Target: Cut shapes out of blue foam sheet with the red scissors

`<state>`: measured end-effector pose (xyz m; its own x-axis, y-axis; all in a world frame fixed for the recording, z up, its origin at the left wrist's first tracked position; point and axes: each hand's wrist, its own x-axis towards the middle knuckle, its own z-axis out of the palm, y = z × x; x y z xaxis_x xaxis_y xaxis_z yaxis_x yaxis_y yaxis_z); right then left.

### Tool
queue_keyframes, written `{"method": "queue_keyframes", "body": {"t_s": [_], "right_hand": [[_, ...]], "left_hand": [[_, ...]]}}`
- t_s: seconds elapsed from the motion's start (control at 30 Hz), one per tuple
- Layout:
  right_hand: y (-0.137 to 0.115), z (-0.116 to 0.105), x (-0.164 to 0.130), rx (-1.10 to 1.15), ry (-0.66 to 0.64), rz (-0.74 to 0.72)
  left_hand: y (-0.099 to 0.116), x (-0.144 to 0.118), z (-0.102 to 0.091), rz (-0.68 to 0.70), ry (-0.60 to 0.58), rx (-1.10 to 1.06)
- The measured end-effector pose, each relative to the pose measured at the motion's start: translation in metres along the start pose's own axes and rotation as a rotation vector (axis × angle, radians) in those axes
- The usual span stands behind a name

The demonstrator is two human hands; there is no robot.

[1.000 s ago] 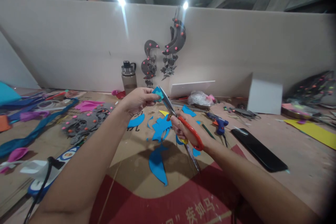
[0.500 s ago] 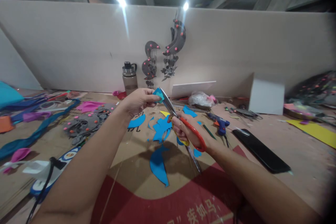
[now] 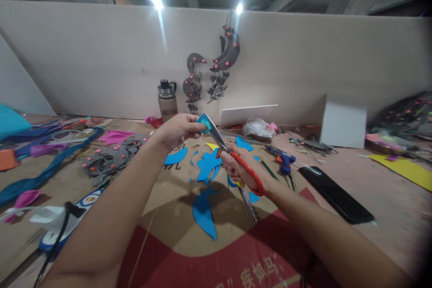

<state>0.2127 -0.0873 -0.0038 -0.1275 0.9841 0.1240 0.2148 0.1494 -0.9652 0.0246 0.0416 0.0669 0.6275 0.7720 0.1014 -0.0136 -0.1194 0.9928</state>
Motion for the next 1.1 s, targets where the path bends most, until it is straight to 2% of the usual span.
{"method": "queue_keyframes", "body": {"t_s": [0.3,0.67,0.83,1.1], "right_hand": [[0.001,0.0,0.0,0.038,-0.013,0.0],[0.002,0.002,0.001,0.022,0.029,0.018],[0.001,0.002,0.0,0.0,0.043,0.002],[0.005,0.005,0.001,0.013,0.111,-0.022]], "left_hand": [[-0.001,0.0,-0.003,-0.017,0.007,0.021],[-0.004,0.003,-0.004,-0.009,0.005,0.022],[-0.004,0.002,-0.001,-0.026,0.013,-0.017],[-0.008,0.004,0.011,0.03,0.007,-0.145]]}}
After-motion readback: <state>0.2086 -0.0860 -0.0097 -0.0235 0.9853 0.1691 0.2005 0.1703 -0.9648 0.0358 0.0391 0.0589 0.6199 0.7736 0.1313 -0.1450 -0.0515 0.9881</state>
